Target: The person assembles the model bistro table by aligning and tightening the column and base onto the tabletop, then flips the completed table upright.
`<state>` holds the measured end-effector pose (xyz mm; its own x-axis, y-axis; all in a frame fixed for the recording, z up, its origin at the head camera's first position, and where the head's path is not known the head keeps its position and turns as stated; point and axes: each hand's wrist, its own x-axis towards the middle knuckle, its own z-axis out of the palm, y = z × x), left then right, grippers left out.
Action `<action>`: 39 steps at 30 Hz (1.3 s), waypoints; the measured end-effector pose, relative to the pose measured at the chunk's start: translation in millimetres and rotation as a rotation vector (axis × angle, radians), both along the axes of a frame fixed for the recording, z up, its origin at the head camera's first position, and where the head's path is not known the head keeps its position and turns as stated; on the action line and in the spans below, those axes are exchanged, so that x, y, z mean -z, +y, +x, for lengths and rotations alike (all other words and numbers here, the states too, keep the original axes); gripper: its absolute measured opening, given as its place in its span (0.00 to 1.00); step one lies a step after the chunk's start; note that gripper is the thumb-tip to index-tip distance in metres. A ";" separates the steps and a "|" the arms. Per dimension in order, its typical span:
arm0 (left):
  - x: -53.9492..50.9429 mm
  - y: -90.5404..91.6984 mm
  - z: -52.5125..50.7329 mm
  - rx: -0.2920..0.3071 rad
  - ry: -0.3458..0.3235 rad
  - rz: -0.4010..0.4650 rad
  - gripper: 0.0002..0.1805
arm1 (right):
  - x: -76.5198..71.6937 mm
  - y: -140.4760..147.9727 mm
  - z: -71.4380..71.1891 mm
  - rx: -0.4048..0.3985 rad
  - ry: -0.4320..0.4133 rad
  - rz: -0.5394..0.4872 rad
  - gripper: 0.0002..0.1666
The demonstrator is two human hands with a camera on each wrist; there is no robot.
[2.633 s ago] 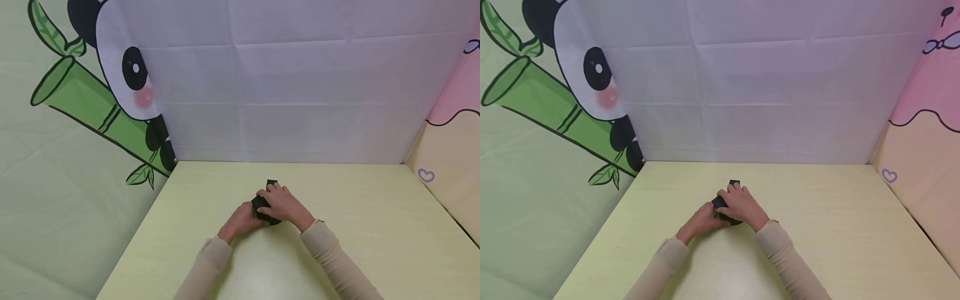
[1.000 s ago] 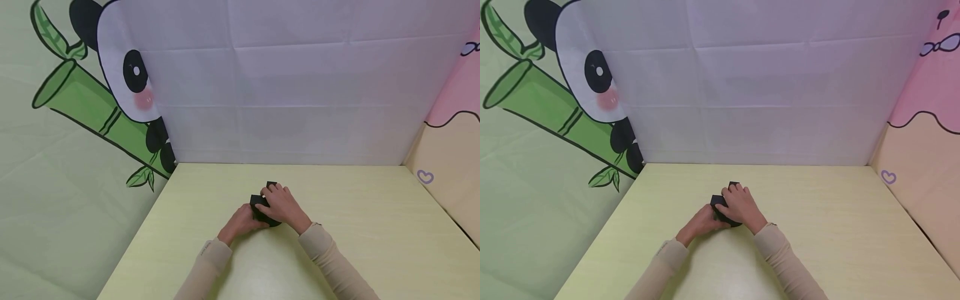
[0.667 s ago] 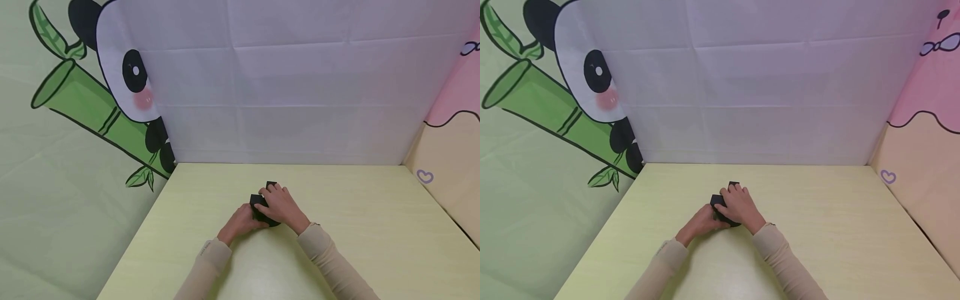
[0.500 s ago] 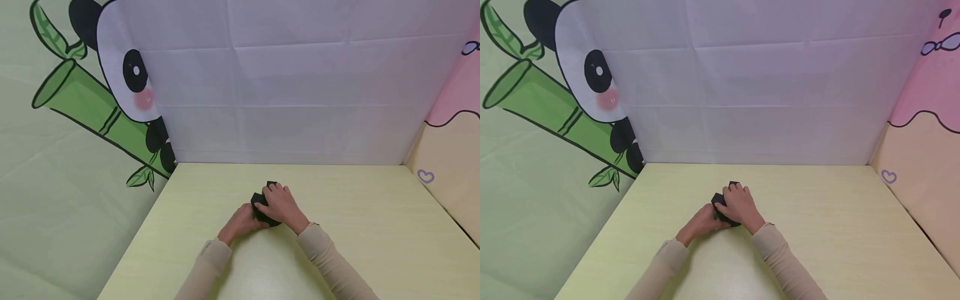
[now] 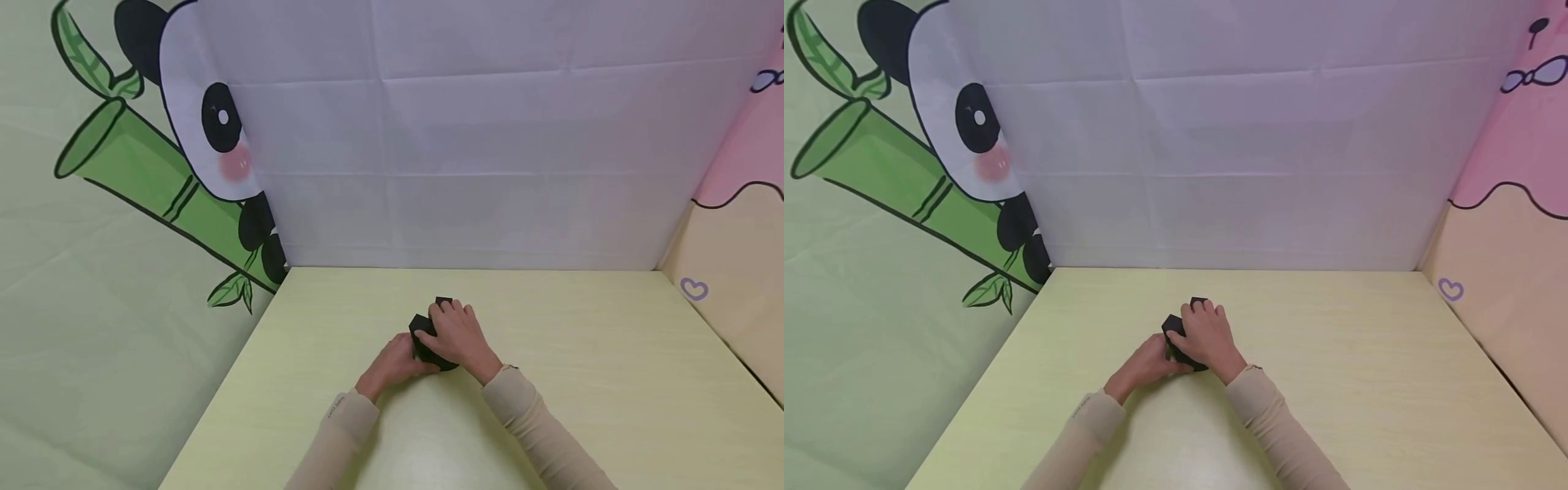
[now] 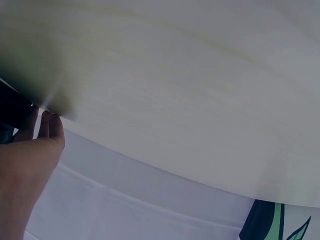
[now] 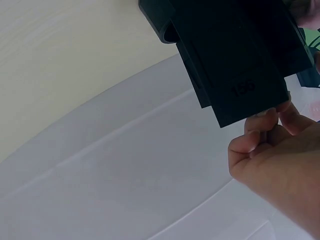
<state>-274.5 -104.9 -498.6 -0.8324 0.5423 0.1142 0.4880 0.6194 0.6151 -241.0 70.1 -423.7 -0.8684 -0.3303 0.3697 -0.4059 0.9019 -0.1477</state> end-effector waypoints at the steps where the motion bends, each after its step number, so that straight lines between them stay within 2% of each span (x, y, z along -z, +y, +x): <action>1: 0.0 -0.2 0.2 0.000 0.001 0.000 0.33 | 0.5 -0.5 -0.1 0.002 -0.004 -0.001 0.25; 9: -2.5 -1.2 2.6 -0.001 -0.015 0.013 0.34 | -0.6 -3.0 1.0 0.033 0.010 0.010 0.26; 24: 3.5 -23.2 4.6 0.014 -0.009 -0.025 0.36 | 9.3 -28.1 8.6 0.077 0.026 0.001 0.26; 28: 2.1 -16.8 3.4 -0.004 -0.018 -0.023 0.37 | 10.7 -22.5 4.8 0.088 0.069 -0.011 0.25; 31: 1.4 -12.0 2.8 -0.025 -0.020 -0.030 0.36 | 10.2 -17.3 2.1 0.100 0.059 -0.010 0.27; 34: 1.0 -7.2 2.4 -0.038 -0.020 -0.037 0.35 | 8.5 -11.1 -0.8 0.061 0.016 -0.008 0.29; 39: 1.6 0.1 1.0 -0.034 -0.013 -0.021 0.38 | 6.3 0.2 -6.8 -0.056 -0.037 0.002 0.27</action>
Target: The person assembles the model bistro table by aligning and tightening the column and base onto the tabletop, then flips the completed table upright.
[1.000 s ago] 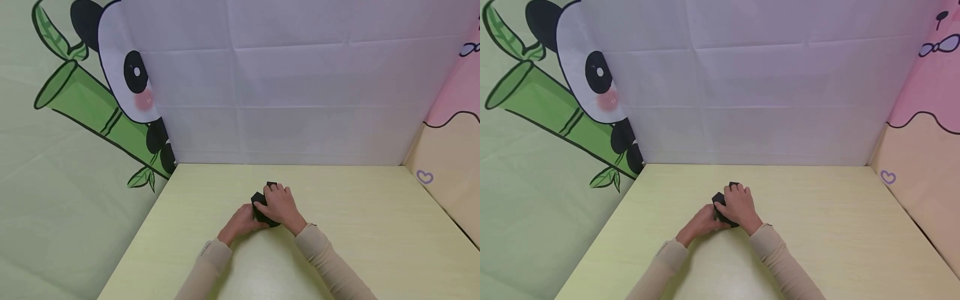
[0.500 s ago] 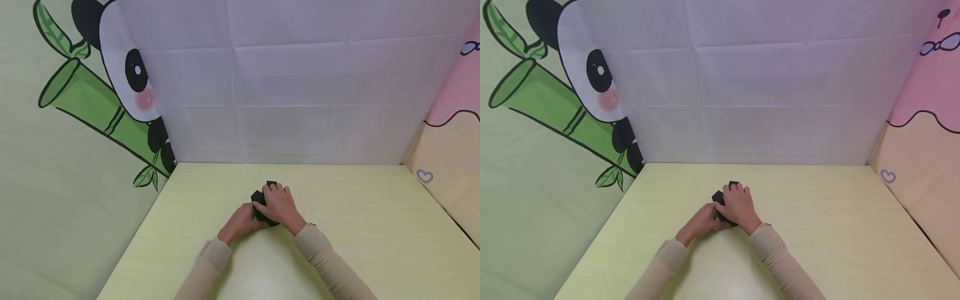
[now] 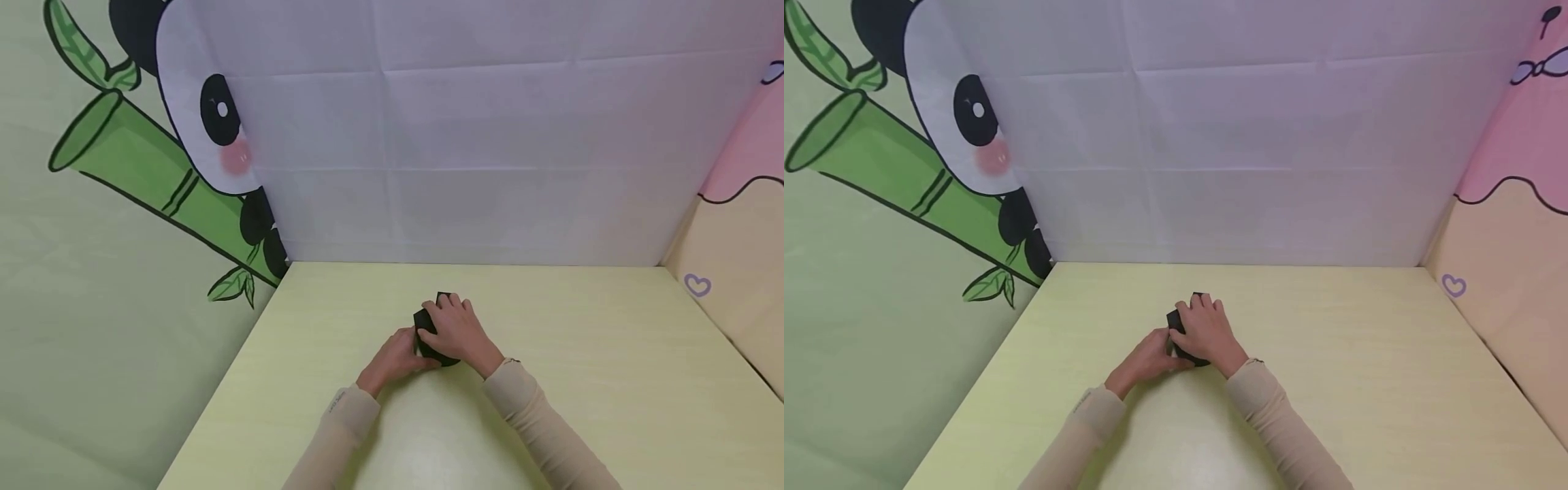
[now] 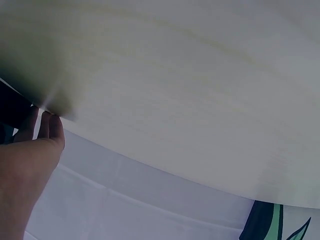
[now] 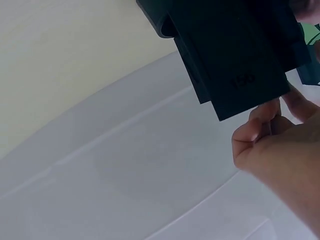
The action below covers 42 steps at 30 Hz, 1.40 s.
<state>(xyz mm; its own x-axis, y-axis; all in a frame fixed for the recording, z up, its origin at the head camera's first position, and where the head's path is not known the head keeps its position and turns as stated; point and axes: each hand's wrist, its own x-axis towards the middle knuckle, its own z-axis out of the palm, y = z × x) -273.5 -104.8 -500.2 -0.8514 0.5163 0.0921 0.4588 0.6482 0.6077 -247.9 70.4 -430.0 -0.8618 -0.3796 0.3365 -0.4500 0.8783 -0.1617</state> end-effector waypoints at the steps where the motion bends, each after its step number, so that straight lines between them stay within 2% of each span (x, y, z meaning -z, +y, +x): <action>1: 0.0 0.7 -0.1 0.000 0.001 -0.002 0.38 | 0.0 1.6 -0.5 -0.010 0.004 0.003 0.26; 6: 1.0 5.3 -0.2 -0.008 -0.001 -0.013 0.39 | -0.8 9.5 -0.9 -0.013 0.016 0.000 0.28; 12: 3.8 10.9 -1.7 0.004 0.016 -0.019 0.44 | 0.3 18.5 -1.7 -0.023 -0.025 -0.018 0.29; 25: -0.2 5.8 1.1 0.010 0.017 -0.025 0.44 | -4.7 13.3 3.4 0.012 -0.040 -0.017 0.27; 32: -1.2 0.5 2.1 0.022 0.020 -0.008 0.42 | -2.9 8.6 5.4 0.066 0.001 0.001 0.25; 42: -5.0 -3.0 1.7 0.045 0.021 -0.002 0.42 | -4.4 3.6 5.4 0.128 -0.020 -0.017 0.26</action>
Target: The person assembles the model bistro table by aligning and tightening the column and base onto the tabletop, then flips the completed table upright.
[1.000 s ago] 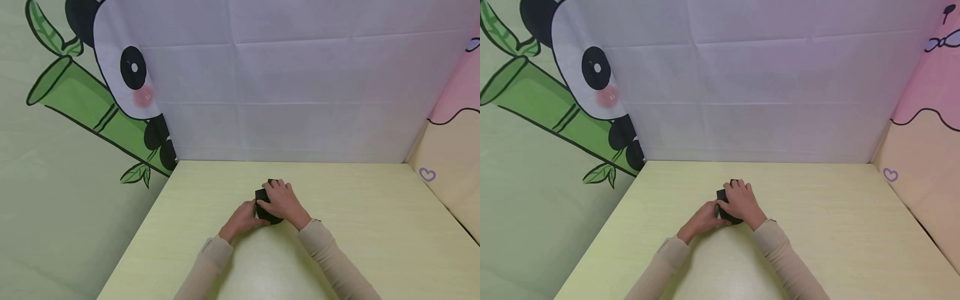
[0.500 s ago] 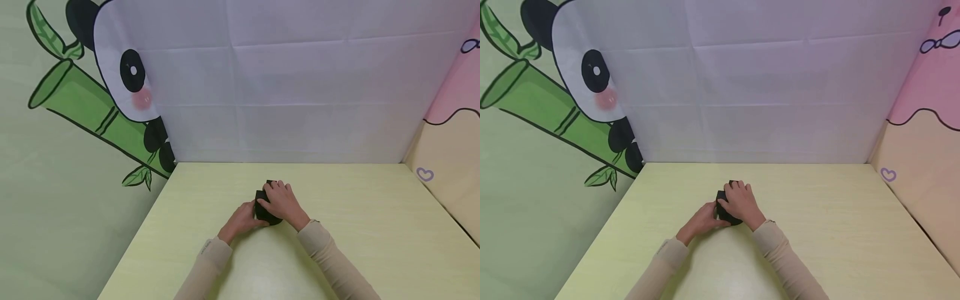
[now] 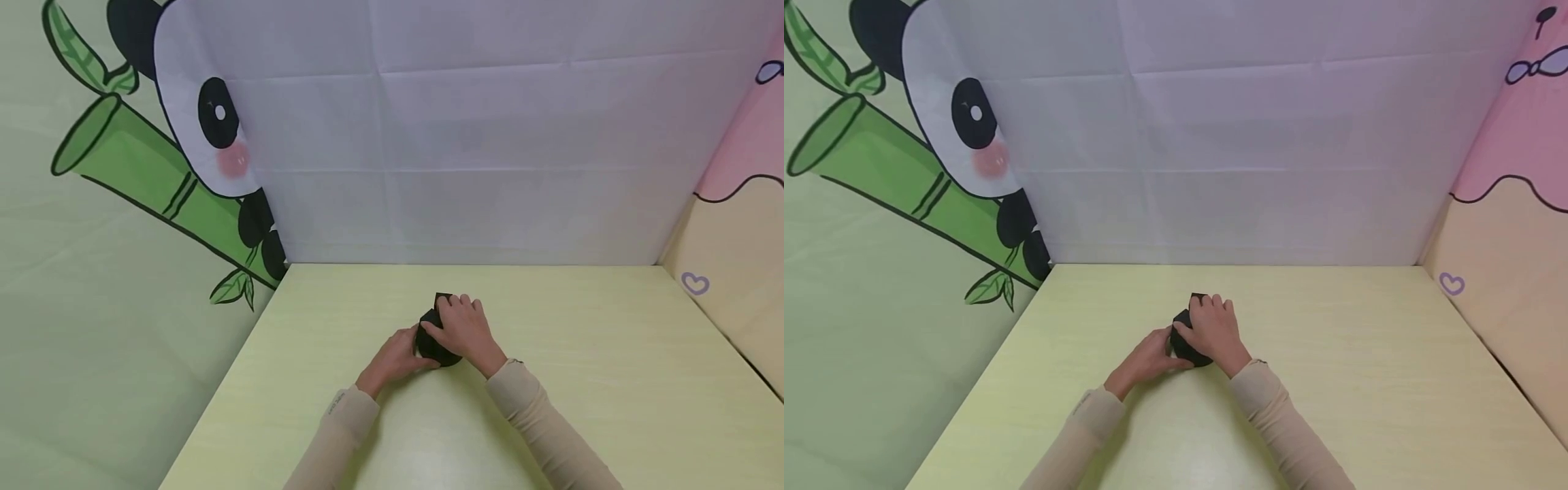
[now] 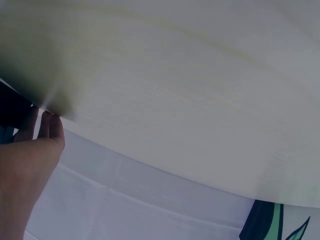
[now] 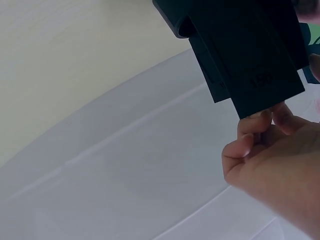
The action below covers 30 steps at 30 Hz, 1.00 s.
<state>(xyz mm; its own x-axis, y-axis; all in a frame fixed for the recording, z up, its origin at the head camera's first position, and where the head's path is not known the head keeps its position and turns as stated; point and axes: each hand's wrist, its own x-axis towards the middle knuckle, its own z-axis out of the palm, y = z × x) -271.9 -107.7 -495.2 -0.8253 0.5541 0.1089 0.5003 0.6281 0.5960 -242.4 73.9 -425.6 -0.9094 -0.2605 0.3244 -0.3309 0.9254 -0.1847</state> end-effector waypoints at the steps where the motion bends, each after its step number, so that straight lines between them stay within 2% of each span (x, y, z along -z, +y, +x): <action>1: -0.2 0.5 -0.3 -0.001 0.000 -0.001 0.42 | -0.3 0.2 0.0 -0.003 -0.006 -0.001 0.26; 10: 1.1 3.4 -2.1 -0.013 -0.011 -0.013 0.42 | -0.3 3.8 -2.1 -0.010 -0.041 -0.009 0.27; 14: 1.8 3.7 -2.6 -0.028 -0.011 -0.027 0.43 | -3.6 7.9 -1.5 -0.067 -0.060 -0.024 0.29; 18: 2.2 4.0 -2.8 -0.036 -0.009 -0.030 0.43 | -5.6 11.8 -0.7 -0.116 -0.074 0.006 0.29; 23: 2.2 4.7 -2.7 -0.047 -0.022 -0.029 0.43 | -5.2 14.7 -0.6 -0.093 -0.093 0.009 0.28; 30: 1.1 5.8 -3.4 -0.042 -0.022 -0.014 0.43 | -3.4 16.8 0.1 -0.096 -0.067 0.022 0.27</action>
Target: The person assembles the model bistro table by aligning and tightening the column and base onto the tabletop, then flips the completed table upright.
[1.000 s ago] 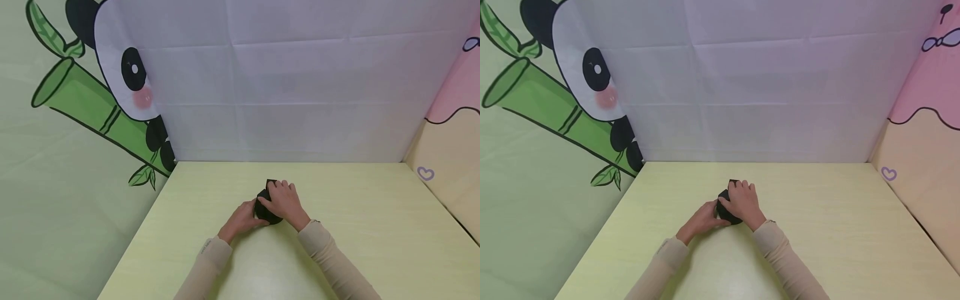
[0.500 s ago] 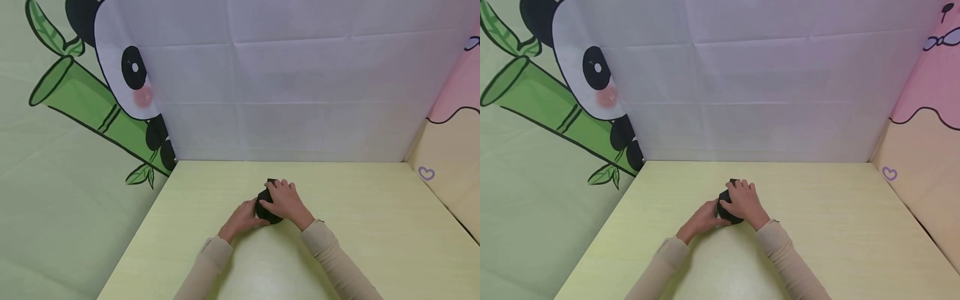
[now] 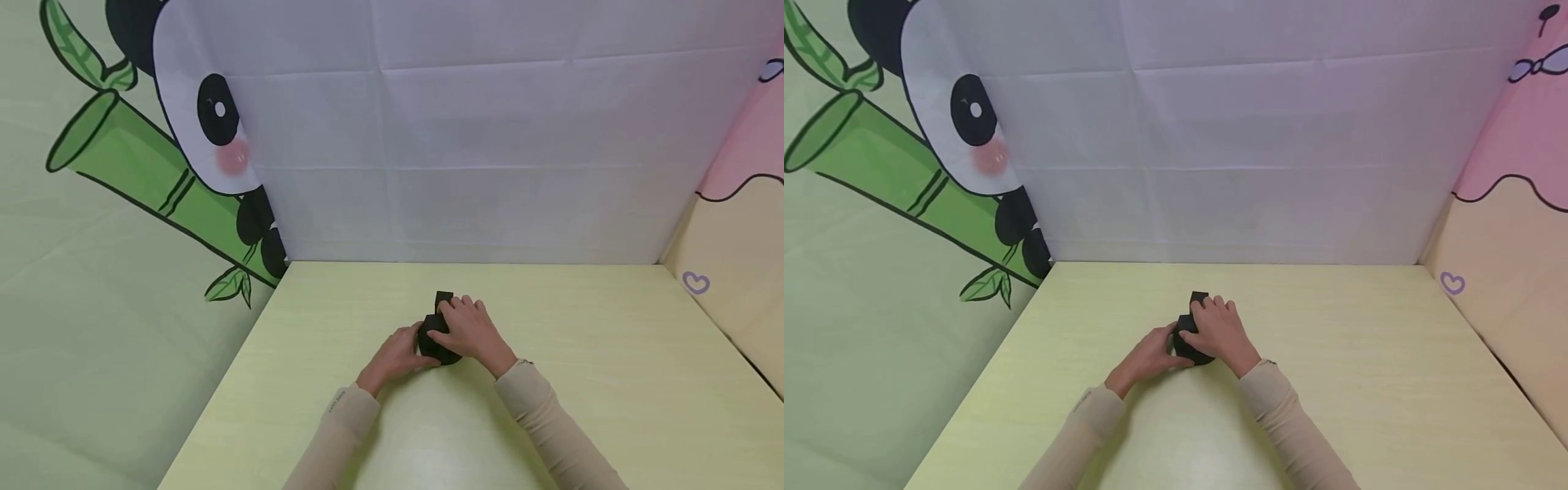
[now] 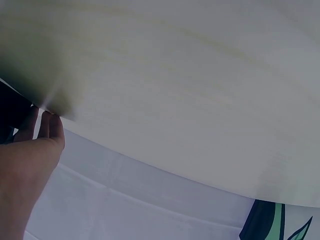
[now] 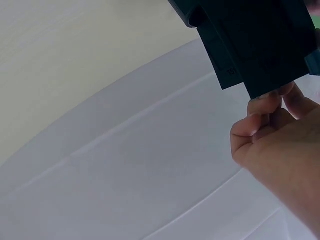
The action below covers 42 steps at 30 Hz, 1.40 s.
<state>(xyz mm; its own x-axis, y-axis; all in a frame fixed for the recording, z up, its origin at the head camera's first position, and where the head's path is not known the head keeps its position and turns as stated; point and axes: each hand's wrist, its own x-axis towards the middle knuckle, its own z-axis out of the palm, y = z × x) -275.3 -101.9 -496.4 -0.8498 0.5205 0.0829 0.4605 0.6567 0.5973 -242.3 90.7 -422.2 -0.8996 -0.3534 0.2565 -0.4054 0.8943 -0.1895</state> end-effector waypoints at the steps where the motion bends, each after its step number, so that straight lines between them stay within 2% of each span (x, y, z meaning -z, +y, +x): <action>1: 0.2 -0.9 0.4 0.001 0.001 0.000 0.42 | 0.9 -0.8 0.5 0.002 0.003 0.004 0.27; 12: 2.0 -9.6 4.0 0.014 0.007 -0.015 0.40 | 6.2 -11.1 6.3 0.021 0.007 0.001 0.26; 22: 1.3 -5.1 2.4 0.003 0.000 -0.015 0.41 | 4.9 -7.7 5.5 0.026 0.007 0.004 0.25; 27: 0.7 -3.4 2.1 -0.005 -0.009 -0.010 0.41 | 4.3 -5.7 5.2 0.020 0.034 0.004 0.26; 42: 3.1 -11.1 5.0 0.020 -0.007 0.001 0.39 | 4.1 -16.6 15.1 0.037 0.032 -0.015 0.26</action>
<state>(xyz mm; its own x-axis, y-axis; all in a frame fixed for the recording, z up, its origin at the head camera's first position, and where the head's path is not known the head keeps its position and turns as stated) -270.3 -113.1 -499.5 -0.8400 0.5370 0.0774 0.4691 0.6471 0.6010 -227.2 74.1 -426.3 -0.9031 -0.3163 0.2905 -0.3785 0.9058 -0.1906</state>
